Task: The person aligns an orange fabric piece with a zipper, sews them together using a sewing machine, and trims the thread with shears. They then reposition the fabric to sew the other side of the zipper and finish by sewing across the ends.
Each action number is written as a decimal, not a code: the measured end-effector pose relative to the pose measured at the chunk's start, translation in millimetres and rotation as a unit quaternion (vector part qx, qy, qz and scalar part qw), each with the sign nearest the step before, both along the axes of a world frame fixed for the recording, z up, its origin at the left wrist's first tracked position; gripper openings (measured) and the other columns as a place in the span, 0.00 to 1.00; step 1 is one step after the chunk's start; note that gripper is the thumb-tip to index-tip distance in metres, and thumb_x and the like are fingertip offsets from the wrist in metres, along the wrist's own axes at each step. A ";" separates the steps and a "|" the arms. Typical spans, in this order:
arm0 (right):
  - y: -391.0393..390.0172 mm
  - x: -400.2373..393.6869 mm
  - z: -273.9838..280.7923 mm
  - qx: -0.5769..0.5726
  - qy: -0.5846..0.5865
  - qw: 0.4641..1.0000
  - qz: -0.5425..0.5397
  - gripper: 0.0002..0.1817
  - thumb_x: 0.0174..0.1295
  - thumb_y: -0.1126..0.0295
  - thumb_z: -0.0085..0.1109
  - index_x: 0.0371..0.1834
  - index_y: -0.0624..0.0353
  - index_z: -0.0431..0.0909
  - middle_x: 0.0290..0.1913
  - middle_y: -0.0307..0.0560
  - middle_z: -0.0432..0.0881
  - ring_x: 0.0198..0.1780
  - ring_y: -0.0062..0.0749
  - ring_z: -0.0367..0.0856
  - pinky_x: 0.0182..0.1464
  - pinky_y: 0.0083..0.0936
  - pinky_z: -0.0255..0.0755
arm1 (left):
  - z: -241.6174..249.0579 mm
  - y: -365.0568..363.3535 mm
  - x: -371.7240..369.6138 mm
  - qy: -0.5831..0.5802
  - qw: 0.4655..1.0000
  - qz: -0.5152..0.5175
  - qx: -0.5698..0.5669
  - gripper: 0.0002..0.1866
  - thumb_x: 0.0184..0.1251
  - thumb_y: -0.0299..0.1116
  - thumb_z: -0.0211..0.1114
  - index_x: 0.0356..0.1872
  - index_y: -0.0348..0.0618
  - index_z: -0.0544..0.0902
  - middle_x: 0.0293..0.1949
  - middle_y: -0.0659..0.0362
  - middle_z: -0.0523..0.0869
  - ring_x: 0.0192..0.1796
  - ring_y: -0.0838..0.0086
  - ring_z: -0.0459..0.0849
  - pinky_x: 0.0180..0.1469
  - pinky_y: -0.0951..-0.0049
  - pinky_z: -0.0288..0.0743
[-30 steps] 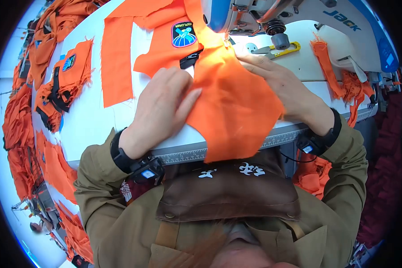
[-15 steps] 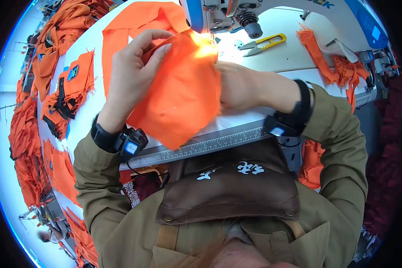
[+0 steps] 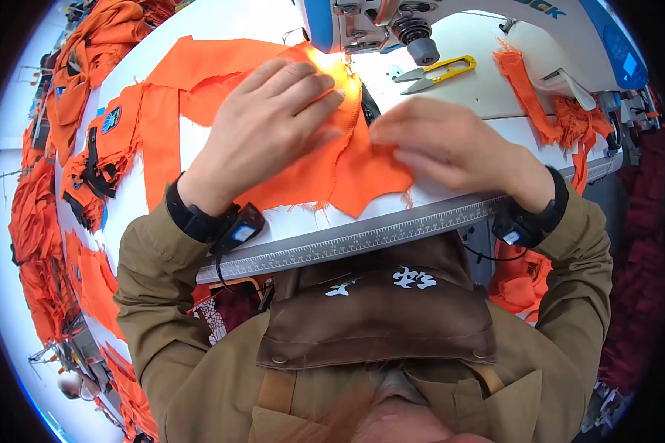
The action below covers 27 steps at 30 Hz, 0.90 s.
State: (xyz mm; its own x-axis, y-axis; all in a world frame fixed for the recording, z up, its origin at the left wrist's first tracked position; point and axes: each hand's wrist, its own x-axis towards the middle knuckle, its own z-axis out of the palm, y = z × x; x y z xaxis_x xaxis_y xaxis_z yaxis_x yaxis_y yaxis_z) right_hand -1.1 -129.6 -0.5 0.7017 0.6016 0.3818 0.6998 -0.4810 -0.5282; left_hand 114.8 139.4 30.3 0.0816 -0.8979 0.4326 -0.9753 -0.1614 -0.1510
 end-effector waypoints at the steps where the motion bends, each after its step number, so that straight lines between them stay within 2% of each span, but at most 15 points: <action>1: -0.9 6.7 0.5 -0.014 -0.036 0.999 -0.034 0.17 0.67 0.74 0.65 0.59 0.62 0.83 0.57 0.51 0.85 0.59 0.49 0.84 0.61 0.41 0.79 | 0.5 1.8 -8.3 0.039 0.999 0.021 0.018 0.24 0.58 0.43 0.81 0.51 0.42 0.87 0.52 0.57 0.86 0.55 0.58 0.85 0.58 0.56 0.80; 3: -0.7 21.0 -4.8 -0.031 -0.102 0.991 -0.081 0.15 0.68 0.72 0.65 0.57 0.59 0.82 0.53 0.49 0.85 0.57 0.48 0.85 0.59 0.42 0.80 | 2.2 6.1 -24.3 0.104 0.991 0.070 0.048 0.26 0.57 0.47 0.81 0.51 0.41 0.86 0.52 0.56 0.86 0.54 0.57 0.85 0.57 0.57 0.80; 6: 0.9 31.0 -4.2 -0.109 -0.103 0.984 -0.096 0.17 0.68 0.69 0.66 0.59 0.56 0.82 0.54 0.48 0.83 0.59 0.47 0.83 0.60 0.42 0.79 | 4.3 13.5 -46.5 0.184 0.967 0.154 0.086 0.28 0.57 0.51 0.81 0.48 0.40 0.85 0.51 0.54 0.86 0.53 0.55 0.85 0.55 0.58 0.80; 7: 0.9 33.8 -6.7 -0.125 -0.102 0.981 -0.104 0.18 0.68 0.69 0.67 0.60 0.55 0.82 0.54 0.48 0.82 0.59 0.47 0.83 0.61 0.43 0.79 | 3.3 18.2 -46.8 0.202 0.964 0.152 0.087 0.23 0.61 0.45 0.79 0.48 0.40 0.83 0.53 0.54 0.85 0.53 0.54 0.84 0.55 0.58 0.80; 9: 1.7 37.8 -12.9 -0.158 -0.101 0.975 -0.116 0.19 0.68 0.68 0.67 0.62 0.54 0.81 0.55 0.48 0.81 0.61 0.47 0.82 0.63 0.43 0.78 | -1.2 27.2 -43.2 0.220 0.960 0.146 0.092 0.19 0.62 0.40 0.78 0.47 0.41 0.83 0.53 0.55 0.85 0.53 0.54 0.84 0.53 0.58 0.80; 13: 0.2 39.4 -13.1 -0.145 -0.097 0.979 -0.107 0.20 0.69 0.67 0.67 0.63 0.52 0.81 0.57 0.48 0.79 0.63 0.47 0.80 0.65 0.43 0.77 | 6.3 23.1 -44.4 0.213 0.967 0.130 0.058 0.13 0.64 0.32 0.77 0.45 0.42 0.83 0.52 0.56 0.86 0.52 0.55 0.85 0.51 0.59 0.81; 19: -0.4 39.1 -16.8 -0.135 -0.105 0.978 -0.116 0.18 0.70 0.66 0.66 0.62 0.51 0.81 0.57 0.49 0.79 0.63 0.47 0.80 0.66 0.42 0.77 | -0.4 19.8 -45.9 0.269 0.943 0.181 0.079 0.10 0.66 0.31 0.76 0.43 0.39 0.85 0.49 0.54 0.88 0.45 0.56 0.87 0.45 0.60 0.82; 22: -1.1 40.1 -19.8 -0.127 -0.111 0.979 -0.116 0.18 0.70 0.66 0.66 0.61 0.51 0.81 0.57 0.49 0.79 0.63 0.47 0.80 0.66 0.42 0.76 | -6.1 24.8 -42.5 0.277 0.949 0.148 0.028 0.08 0.68 0.30 0.75 0.42 0.37 0.87 0.44 0.53 0.89 0.42 0.56 0.88 0.44 0.62 0.82; 25: -1.3 42.1 -21.2 -0.112 -0.099 0.982 -0.115 0.17 0.70 0.67 0.66 0.61 0.51 0.81 0.57 0.48 0.79 0.63 0.47 0.80 0.66 0.42 0.76 | 7.6 25.3 -44.6 0.294 0.940 0.169 0.042 0.06 0.70 0.29 0.73 0.41 0.36 0.89 0.40 0.52 0.90 0.43 0.57 0.89 0.44 0.63 0.82; 27: -1.4 42.6 -20.5 -0.101 -0.082 0.985 -0.116 0.17 0.70 0.68 0.65 0.61 0.52 0.81 0.57 0.48 0.79 0.62 0.48 0.80 0.67 0.42 0.76 | 16.5 23.2 -46.5 0.266 0.948 0.169 0.037 0.06 0.71 0.28 0.72 0.41 0.36 0.89 0.39 0.51 0.90 0.41 0.58 0.90 0.43 0.63 0.82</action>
